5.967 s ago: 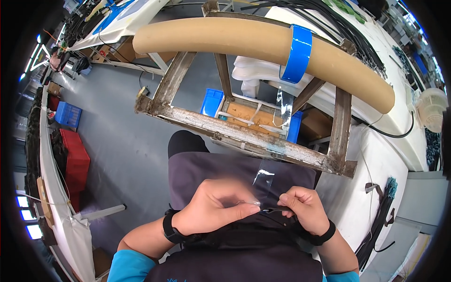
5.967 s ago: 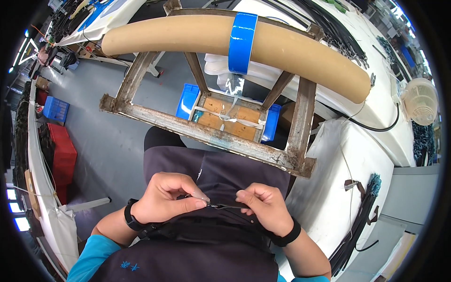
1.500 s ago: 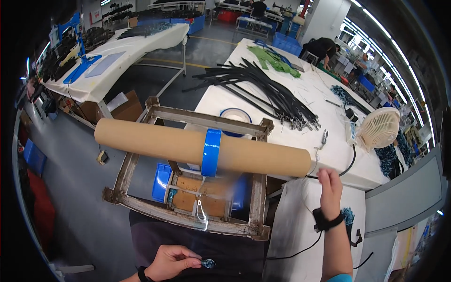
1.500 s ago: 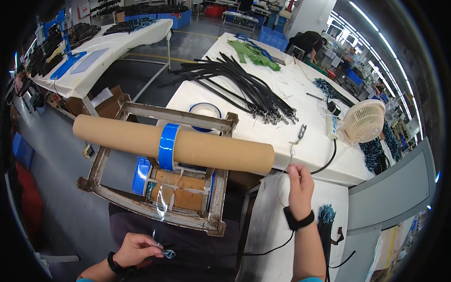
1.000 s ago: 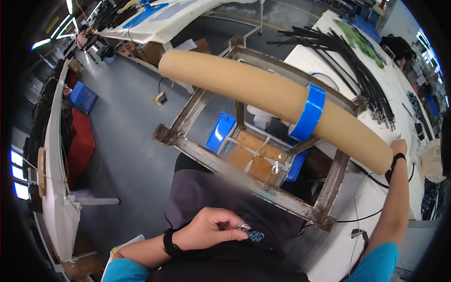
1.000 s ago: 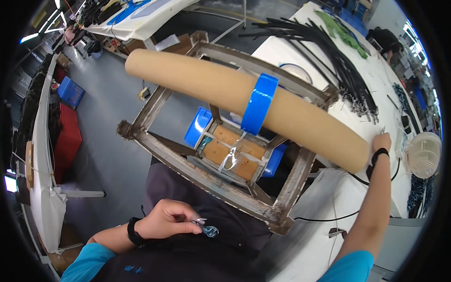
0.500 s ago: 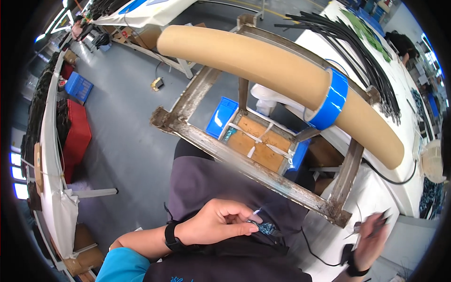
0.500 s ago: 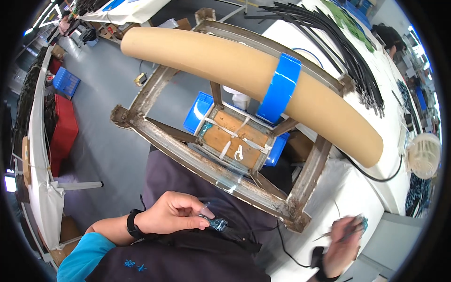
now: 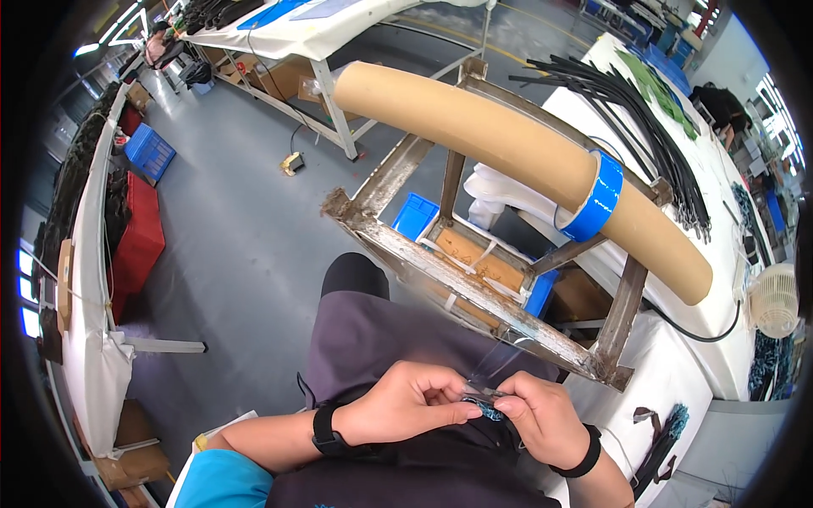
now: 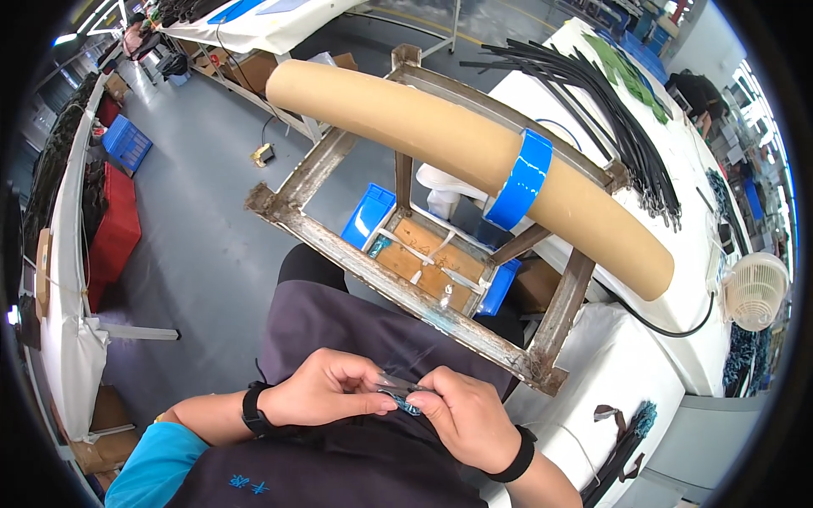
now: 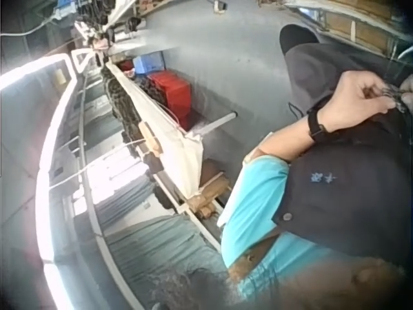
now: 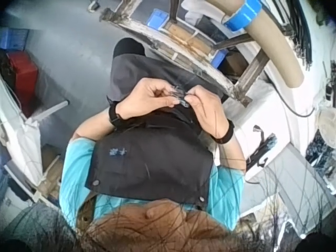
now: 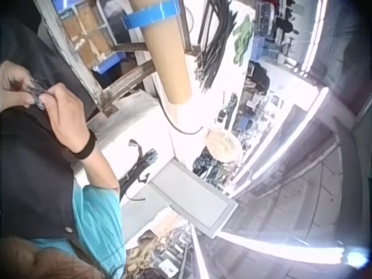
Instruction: Attaching metal buckles and hardware to black leather or textile straps.
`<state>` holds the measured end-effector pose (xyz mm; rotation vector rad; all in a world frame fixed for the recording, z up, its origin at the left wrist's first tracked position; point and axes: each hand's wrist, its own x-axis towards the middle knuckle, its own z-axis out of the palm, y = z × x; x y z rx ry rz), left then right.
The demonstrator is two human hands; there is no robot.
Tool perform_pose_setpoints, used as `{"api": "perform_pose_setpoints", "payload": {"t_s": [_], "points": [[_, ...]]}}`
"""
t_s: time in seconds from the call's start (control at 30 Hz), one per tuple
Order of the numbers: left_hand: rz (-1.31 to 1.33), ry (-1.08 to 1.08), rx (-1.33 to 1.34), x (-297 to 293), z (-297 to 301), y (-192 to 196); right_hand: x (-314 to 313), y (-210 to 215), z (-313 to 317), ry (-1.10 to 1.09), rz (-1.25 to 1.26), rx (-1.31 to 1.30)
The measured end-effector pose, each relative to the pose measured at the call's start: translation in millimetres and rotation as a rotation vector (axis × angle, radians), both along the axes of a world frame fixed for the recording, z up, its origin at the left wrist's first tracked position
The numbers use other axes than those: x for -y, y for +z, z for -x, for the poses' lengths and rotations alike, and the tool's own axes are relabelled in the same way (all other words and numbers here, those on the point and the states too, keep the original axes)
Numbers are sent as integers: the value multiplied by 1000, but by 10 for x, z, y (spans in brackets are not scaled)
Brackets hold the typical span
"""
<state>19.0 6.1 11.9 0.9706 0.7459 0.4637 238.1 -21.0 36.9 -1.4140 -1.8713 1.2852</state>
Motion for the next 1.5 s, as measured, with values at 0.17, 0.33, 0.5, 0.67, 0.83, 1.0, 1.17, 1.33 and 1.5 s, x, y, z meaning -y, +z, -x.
{"api": "perform_pose_setpoints", "payload": {"t_s": [0.17, 0.33, 0.5, 0.67, 0.83, 1.0, 1.17, 1.33, 1.5], "points": [[-4, 26, 11, 33, 51, -38, 146, 7, -125, -78, 108, 21], [-17, 2, -16, 32, -19, 10, 137, 7, -57, -66, 84, -17], [-51, -45, -38, 32, 33, -76, 18, -26, 70, 6, -3, -16], [-26, 56, 31, -11, 106, -70, 129, -108, -145, -104, 168, -134], [-2, 24, 56, -110, 109, -75, 520, 3, -822, -282, 496, -473], [-137, -33, -284, -180, 80, 8, 458, 14, -1630, -892, 206, -884], [-405, 0, -356, -124, 9, 73, -71, -136, -2748, -1191, 8, -589], [-240, 70, -211, -85, 44, -32, -615, -339, -3908, -1160, -128, -325], [-156, 225, -119, -127, 94, -28, -972, -792, -4197, -1374, -406, 129]]}}
